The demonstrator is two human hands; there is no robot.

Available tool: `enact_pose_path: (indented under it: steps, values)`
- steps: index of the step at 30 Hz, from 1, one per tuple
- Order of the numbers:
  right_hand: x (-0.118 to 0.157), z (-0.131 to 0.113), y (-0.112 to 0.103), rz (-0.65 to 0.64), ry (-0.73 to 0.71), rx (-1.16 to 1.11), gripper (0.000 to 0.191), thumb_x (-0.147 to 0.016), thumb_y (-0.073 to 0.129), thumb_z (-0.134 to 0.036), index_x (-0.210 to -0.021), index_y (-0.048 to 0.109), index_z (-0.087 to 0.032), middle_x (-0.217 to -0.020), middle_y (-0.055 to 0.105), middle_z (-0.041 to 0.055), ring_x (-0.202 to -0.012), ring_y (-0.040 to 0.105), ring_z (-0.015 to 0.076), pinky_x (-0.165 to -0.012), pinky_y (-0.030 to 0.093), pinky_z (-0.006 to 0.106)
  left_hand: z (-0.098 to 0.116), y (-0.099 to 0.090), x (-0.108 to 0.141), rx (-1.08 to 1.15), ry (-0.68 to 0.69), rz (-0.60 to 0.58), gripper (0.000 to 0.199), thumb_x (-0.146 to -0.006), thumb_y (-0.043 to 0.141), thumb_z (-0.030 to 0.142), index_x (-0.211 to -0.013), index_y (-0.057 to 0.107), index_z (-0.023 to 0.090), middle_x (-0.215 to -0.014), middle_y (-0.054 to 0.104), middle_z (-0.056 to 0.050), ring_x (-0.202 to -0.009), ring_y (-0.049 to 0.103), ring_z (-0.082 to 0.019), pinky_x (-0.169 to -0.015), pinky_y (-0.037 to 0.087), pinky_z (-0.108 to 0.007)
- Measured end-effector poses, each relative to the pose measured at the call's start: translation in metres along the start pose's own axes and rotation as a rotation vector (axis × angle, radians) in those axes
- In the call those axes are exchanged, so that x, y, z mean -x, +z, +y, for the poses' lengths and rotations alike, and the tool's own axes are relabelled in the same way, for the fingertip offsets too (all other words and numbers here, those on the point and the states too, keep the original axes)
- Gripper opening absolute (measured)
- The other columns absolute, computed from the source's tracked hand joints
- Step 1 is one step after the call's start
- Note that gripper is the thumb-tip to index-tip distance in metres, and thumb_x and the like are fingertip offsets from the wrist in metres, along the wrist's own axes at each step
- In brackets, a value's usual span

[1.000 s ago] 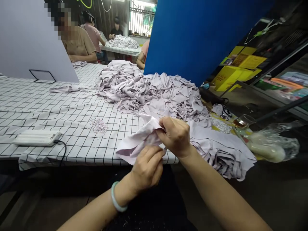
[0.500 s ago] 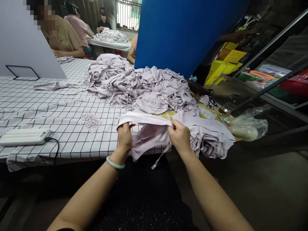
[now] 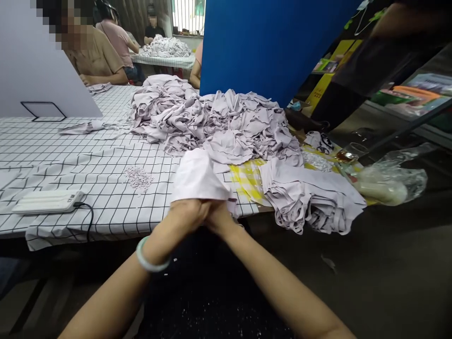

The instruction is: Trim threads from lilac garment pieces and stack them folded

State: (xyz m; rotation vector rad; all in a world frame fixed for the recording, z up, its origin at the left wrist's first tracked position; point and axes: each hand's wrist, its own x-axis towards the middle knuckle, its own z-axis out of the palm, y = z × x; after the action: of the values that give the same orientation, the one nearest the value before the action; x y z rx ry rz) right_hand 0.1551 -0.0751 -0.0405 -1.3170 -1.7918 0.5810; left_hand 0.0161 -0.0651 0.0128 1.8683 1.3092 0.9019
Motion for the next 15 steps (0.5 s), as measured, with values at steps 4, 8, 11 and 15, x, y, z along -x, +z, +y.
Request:
enact_pose_path:
  steps: [4, 8, 11, 15]
  values:
    - [0.043, 0.004, -0.054, 0.036, -0.018, 0.141, 0.037, -0.090, 0.049, -0.020, -0.123, 0.066, -0.024, -0.112, 0.071, 0.0131, -0.122, 0.057, 0.0363, -0.115, 0.038, 0.059, -0.015, -0.060, 0.073, -0.299, 0.153, -0.015, 0.010, -0.081, 0.065, 0.031, -0.086, 0.071, 0.025, -0.069, 0.061, -0.006, -0.065, 0.057, -0.023, -0.066, 0.046, -0.034]
    - [0.114, -0.003, -0.074, -0.128, -0.071, 0.186, 0.036, -0.090, 0.047, -0.017, -0.116, 0.070, -0.027, -0.100, 0.073, 0.0108, -0.109, 0.064, 0.0339, -0.107, 0.047, 0.057, -0.027, -0.069, 0.118, -0.356, 0.085, -0.206, 0.027, -0.089, 0.059, 0.039, -0.067, 0.060, 0.023, -0.060, 0.061, -0.003, -0.052, 0.053, -0.020, -0.053, 0.040, -0.033]
    - [0.114, 0.000, -0.068, -0.125, -0.022, 0.279, 0.041, -0.093, 0.044, -0.019, -0.127, 0.065, -0.025, -0.107, 0.073, 0.0110, -0.112, 0.064, 0.0326, -0.107, 0.048, 0.055, -0.027, -0.045, 0.101, -0.292, -0.013, -0.170, 0.026, -0.094, 0.053, 0.040, -0.081, 0.064, 0.021, -0.076, 0.068, -0.007, -0.068, 0.062, -0.022, -0.064, 0.049, -0.035]
    - [0.049, 0.023, -0.054, 0.016, 0.033, 0.538, 0.048, -0.093, 0.043, -0.022, -0.137, 0.059, -0.014, -0.127, 0.068, 0.0165, -0.127, 0.055, 0.0369, -0.115, 0.037, 0.057, -0.040, -0.003, 0.039, -0.546, -0.160, -0.070, 0.032, -0.098, 0.038, 0.028, -0.096, 0.067, 0.016, -0.083, 0.069, -0.011, -0.085, 0.066, -0.026, -0.080, 0.052, -0.039]
